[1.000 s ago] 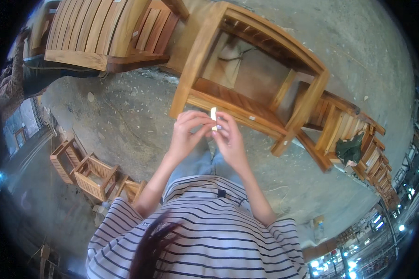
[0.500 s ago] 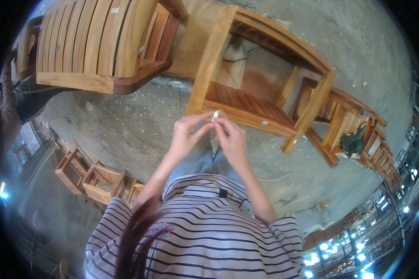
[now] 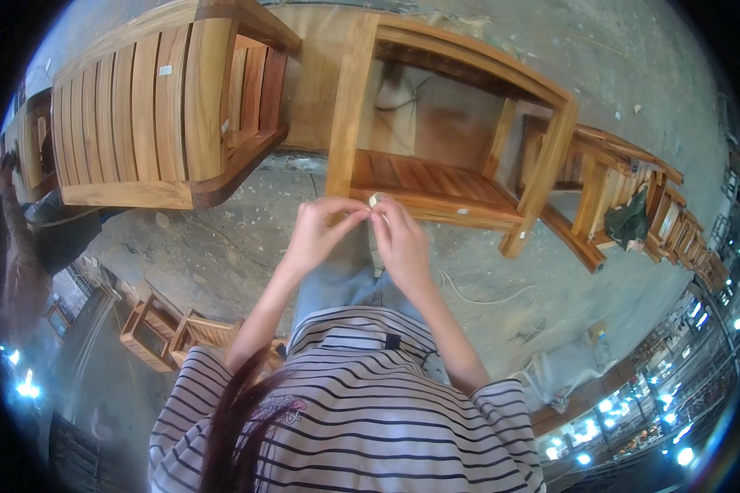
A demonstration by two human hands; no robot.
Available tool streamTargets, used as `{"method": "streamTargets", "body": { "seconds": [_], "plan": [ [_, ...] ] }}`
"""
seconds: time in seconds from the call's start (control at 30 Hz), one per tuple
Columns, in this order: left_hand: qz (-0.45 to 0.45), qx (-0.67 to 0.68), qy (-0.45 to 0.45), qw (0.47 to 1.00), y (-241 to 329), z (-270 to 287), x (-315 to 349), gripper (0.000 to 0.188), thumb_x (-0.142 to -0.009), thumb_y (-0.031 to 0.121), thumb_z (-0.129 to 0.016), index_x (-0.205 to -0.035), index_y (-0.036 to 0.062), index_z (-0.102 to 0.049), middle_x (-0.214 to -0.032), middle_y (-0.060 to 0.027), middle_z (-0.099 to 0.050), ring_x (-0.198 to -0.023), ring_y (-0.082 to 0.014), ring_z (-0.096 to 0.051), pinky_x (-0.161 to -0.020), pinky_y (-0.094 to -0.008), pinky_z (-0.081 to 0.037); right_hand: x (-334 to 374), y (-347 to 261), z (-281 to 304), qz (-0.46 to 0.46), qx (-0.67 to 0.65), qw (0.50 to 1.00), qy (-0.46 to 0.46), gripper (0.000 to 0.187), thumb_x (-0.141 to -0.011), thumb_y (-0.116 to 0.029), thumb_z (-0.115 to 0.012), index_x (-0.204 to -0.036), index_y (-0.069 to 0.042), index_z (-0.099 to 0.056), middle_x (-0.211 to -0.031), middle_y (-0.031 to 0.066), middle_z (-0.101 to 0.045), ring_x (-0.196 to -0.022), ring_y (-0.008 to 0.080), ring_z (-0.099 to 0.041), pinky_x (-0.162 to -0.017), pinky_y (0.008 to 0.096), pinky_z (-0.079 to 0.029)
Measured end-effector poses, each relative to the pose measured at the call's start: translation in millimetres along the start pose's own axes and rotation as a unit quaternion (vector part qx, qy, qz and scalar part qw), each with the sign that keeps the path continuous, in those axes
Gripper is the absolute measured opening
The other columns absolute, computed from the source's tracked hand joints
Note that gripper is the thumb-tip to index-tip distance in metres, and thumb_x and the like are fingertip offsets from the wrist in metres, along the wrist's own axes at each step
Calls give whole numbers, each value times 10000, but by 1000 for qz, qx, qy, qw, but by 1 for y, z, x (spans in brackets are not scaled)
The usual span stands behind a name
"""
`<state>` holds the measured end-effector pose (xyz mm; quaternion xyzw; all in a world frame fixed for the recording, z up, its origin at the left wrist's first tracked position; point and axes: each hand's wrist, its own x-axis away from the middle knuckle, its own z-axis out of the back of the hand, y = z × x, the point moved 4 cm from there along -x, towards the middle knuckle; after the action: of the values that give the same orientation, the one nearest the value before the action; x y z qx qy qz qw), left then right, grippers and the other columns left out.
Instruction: Applying protective or marking tape to the edges and joints of wooden furniture pieces during manufacturing.
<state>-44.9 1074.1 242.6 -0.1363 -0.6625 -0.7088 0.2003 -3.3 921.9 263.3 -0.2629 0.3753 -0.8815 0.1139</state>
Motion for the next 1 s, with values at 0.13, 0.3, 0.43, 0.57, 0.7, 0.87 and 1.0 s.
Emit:
{"method": "streamTargets", "body": {
  "seconds": [0.13,0.3,0.43,0.57,0.7,0.87,1.0],
  "plan": [
    [-23,-37,-18,999,7,3,-11,160,-857,99,-715,-982,1,-734,-920,-138,-741,-857,-245,-715,-782,-318,-534,-6,-3,2,-32,14,999,-3,113,-944,-149,-597,-1017,-64,-611,-1016,132,-672,-857,354,-662,-706,416,-523],
    [4,10,-36,999,13,2,-23,143,-862,79,-705,-976,-2,-736,-919,-113,-749,-857,-178,-710,-798,-289,-529,-14,-3,10,-15,22,999,29,113,-946,-135,-595,-1015,-48,-617,-992,128,-676,-833,330,-674,-652,385,-532],
    [44,51,-38,997,6,-7,-26,140,-864,64,-699,-976,-9,-739,-930,-97,-752,-871,-126,-693,-787,-274,-530,-16,-4,15,-8,-9,998,54,100,-935,-148,-597,-996,-70,-611,-1008,109,-675,-831,341,-667,-662,396,-529],
    [72,111,-37,990,9,-14,-30,154,-849,80,-719,-963,-21,-743,-896,-92,-754,-838,-105,-686,-747,-265,-533,-17,2,30,-11,14,999,52,97,-928,-147,-602,-988,-72,-613,-1015,107,-677,-842,332,-672,-664,389,-536],
    [39,-73,-57,995,35,-24,-38,181,-835,98,-743,-962,-30,-744,-859,-100,-753,-793,-117,-694,-730,-260,-533,-16,8,48,79,87,991,58,90,-925,-145,-600,-977,-72,-611,-986,97,-676,-827,321,-673,-648,397,-533],
    [-4,-37,-3,999,37,-62,-47,184,-828,105,-753,-965,-18,-747,-869,-121,-750,-797,-136,-700,-741,-269,-535,-16,31,76,11,45,999,17,81,-927,-113,-608,-965,-42,-614,-984,118,-683,-834,336,-673,-672,392,-532],
    [18,-11,-54,998,43,-101,-55,186,-818,104,-760,-965,-9,-747,-887,-132,-746,-809,-152,-706,-759,-282,-536,-12,56,104,0,23,999,35,78,-927,-108,-604,-961,-38,-613,-968,118,-682,-826,337,-671,-666,391,-527]
  ]
}}
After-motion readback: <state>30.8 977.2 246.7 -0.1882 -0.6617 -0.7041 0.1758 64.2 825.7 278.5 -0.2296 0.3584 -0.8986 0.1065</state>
